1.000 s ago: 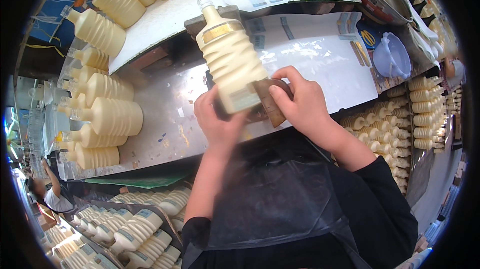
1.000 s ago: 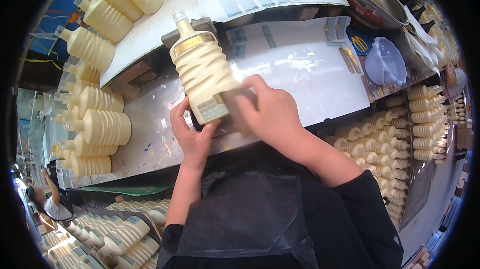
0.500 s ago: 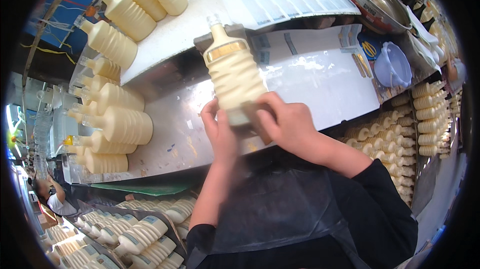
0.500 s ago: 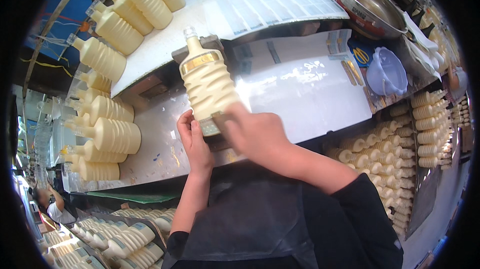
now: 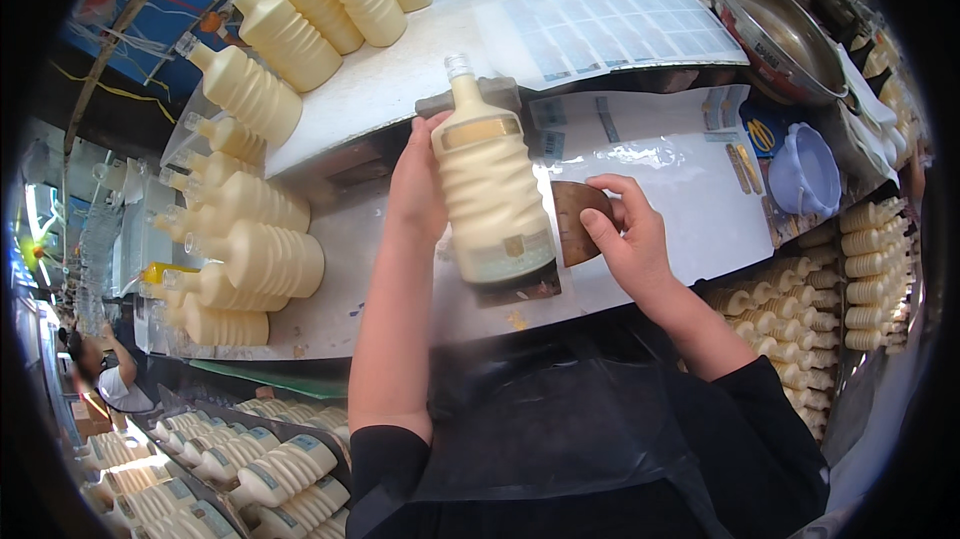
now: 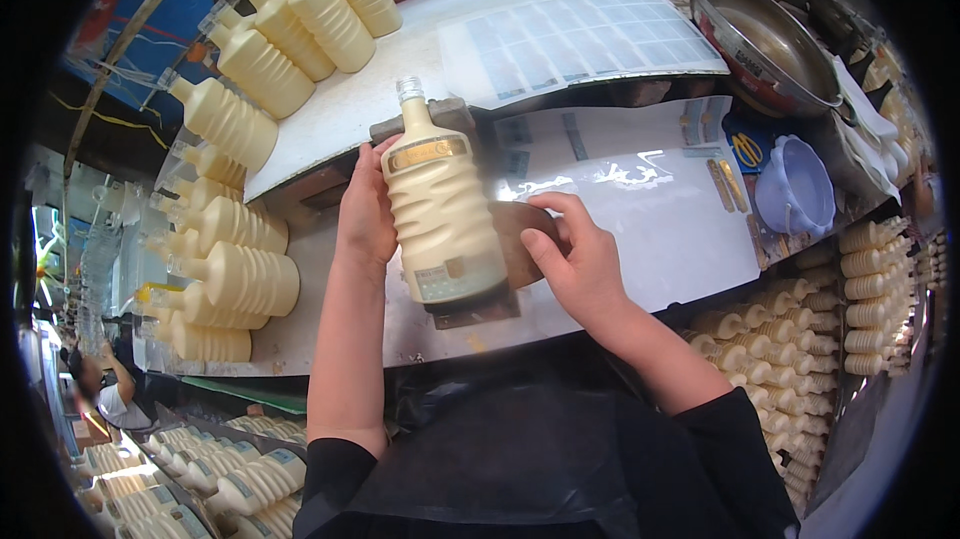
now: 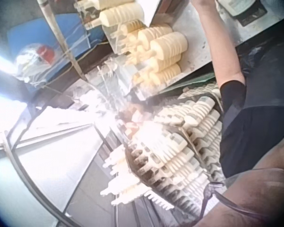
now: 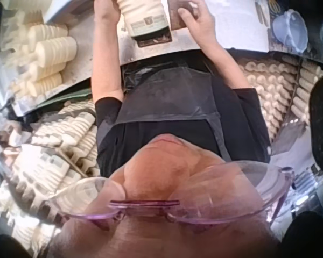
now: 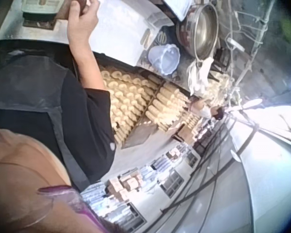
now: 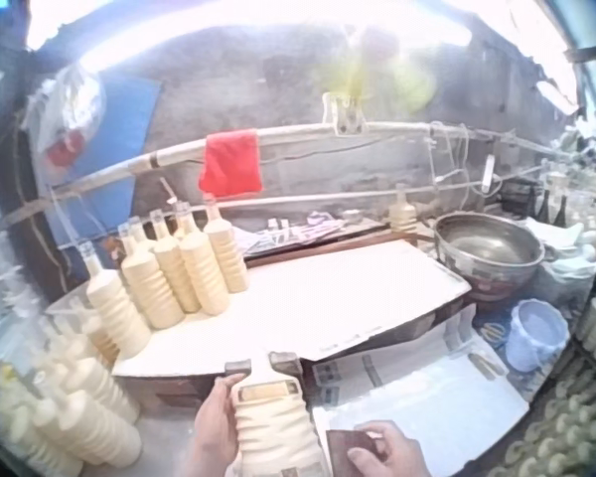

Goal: The person applies adhesive labels to the neck and body of cream-colored plastic bottles. They peel labels from a sheet, align them on the bottles, and smooth them down by hand. The person also handles sheets of labels, separating and organizing them on the work surface.

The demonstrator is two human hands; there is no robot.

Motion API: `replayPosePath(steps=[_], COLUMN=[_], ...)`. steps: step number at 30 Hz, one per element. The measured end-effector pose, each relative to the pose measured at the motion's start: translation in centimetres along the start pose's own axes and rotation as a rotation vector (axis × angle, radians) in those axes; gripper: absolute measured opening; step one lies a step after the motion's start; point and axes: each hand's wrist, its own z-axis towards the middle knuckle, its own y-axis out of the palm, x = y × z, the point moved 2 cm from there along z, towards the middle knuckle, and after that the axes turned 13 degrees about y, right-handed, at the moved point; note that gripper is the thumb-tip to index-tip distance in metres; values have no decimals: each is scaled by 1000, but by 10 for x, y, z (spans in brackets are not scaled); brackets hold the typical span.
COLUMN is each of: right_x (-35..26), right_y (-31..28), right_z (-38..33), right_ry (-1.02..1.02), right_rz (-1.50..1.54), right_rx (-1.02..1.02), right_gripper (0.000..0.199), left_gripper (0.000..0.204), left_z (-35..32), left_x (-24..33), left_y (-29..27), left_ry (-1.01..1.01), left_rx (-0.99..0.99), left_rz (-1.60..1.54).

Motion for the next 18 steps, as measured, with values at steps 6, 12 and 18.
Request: replayPosePath(steps=[6,12,18], right_x=[-51,-74,-78], right_y=[6,74,86], right_z=[33,9,-11], right_ry=[-431,-1167,-1098], right_rz=[-59,-188,-91], right_rx=[165,34,-292], right_gripper=[26,27,33], left_gripper=[43,23,26], left_z=[-2,-38,-85], left_x=[44,59,62], left_y=[-2,-9,3], left_ry=[-73,71,270], left_rx=[-58,167,356], left_rz=[154,293,438])
